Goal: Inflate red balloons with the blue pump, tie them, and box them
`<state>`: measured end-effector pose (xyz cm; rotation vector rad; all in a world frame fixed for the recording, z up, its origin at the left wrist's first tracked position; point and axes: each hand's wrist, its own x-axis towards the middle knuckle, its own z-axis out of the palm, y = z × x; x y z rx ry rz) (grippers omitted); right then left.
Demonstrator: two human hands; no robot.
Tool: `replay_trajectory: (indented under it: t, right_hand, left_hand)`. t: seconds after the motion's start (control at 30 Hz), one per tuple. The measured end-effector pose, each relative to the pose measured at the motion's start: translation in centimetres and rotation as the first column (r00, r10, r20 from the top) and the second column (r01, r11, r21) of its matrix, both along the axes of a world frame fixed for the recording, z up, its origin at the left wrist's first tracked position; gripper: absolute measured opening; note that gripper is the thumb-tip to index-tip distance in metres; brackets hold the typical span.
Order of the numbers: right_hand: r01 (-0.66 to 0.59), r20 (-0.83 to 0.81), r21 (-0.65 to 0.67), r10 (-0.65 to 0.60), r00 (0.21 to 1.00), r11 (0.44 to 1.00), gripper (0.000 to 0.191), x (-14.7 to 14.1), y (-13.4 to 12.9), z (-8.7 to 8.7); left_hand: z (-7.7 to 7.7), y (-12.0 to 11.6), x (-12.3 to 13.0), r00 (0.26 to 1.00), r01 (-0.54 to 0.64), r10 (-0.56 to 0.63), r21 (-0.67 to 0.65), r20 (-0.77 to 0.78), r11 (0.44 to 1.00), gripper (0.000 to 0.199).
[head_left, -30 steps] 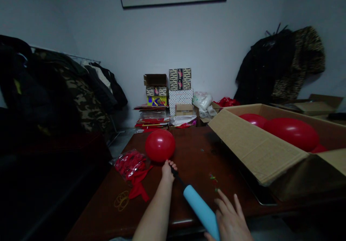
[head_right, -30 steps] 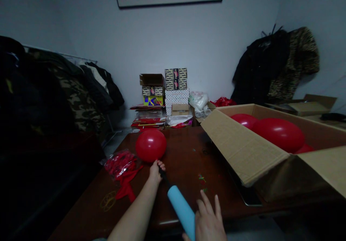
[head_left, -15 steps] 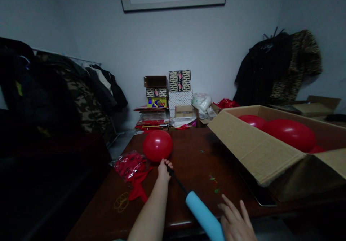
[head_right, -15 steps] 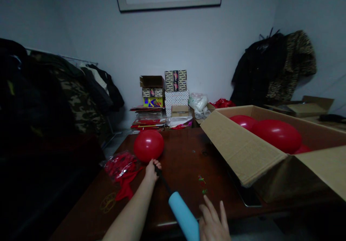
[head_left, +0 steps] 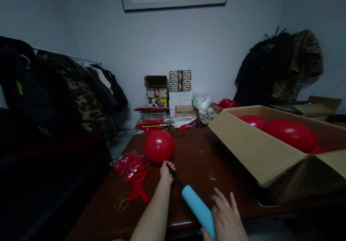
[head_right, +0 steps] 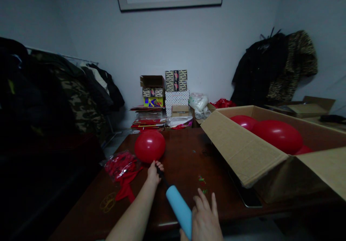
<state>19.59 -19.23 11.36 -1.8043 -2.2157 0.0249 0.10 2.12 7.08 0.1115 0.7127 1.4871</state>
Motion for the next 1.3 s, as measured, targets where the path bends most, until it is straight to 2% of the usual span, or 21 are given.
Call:
replay_trajectory:
  t: [0.23, 0.37, 0.57, 0.77, 0.87, 0.97, 1.07, 1.17, 1.23, 1.3]
  right_hand:
    - [0.009, 0.01, 0.043, -0.009, 1.0, 0.999, 0.046, -1.9, 1.2, 1.2]
    - [0.034, -0.014, 0.04, -0.034, 0.999, 0.999, 0.044, -3.1, 2.7, 2.0]
    - [0.058, -0.073, 0.017, -0.057, 0.996, 0.998, 0.043, -4.0, 4.7, 1.1]
    - [0.042, -0.087, 0.017, -0.04, 0.995, 0.999, 0.043, -3.8, 4.0, 0.2]
    - [0.034, -0.05, 0.01, -0.033, 0.998, 0.999, 0.044, -3.6, 3.0, 0.4]
    - [0.019, -0.023, -0.051, -0.02, 1.0, 0.999, 0.049, -2.7, 1.8, 0.5]
    - [-0.021, -0.03, -0.107, 0.018, 0.999, 0.994, 0.051, -0.6, 0.8, -0.6]
    - [-0.114, -0.061, -0.1, 0.108, 0.992, 0.989, 0.041, 2.4, 0.1, -2.9]
    - [-0.171, -0.058, -0.066, 0.167, 0.984, 0.983, 0.026, 4.0, -0.4, -4.4]
    - [-0.185, -0.025, 0.038, 0.186, 0.982, 0.982, 0.019, 4.7, -1.1, -5.5]
  left_hand:
    - [0.0, -0.4, 0.4, 1.0, -0.015, 0.015, 0.007, -0.002, 1.0, 0.025]
    - [-0.2, -0.5, 0.7, 1.0, 0.017, -0.017, 0.015, -0.008, 1.0, 0.023]
    - [-0.1, -0.6, 0.5, 0.997, 0.057, -0.055, 0.041, -0.056, 0.997, 0.022]
    - [-0.2, -0.3, 0.0, 0.989, -0.03, 0.023, -0.044, -0.143, 0.999, 0.025]
    - [-0.5, -0.1, 0.1, 0.991, -0.025, 0.017, -0.052, -0.134, 0.998, 0.025]
    - [-0.5, 0.1, 0.1, 0.992, -0.013, 0.007, -0.046, -0.122, 0.999, 0.025]
    - [-0.5, 0.3, -0.1, 0.994, -0.003, -0.001, -0.036, -0.111, 0.999, 0.026]
    - [-0.2, 0.6, -0.5, 0.995, 0.004, -0.006, -0.028, -0.099, 1.0, 0.026]
    - [0.0, 0.7, -0.7, 0.996, 0.008, -0.01, -0.023, -0.091, 1.0, 0.026]
    - [0.4, 0.8, -0.8, 0.997, 0.013, -0.015, -0.022, -0.081, 1.0, 0.026]
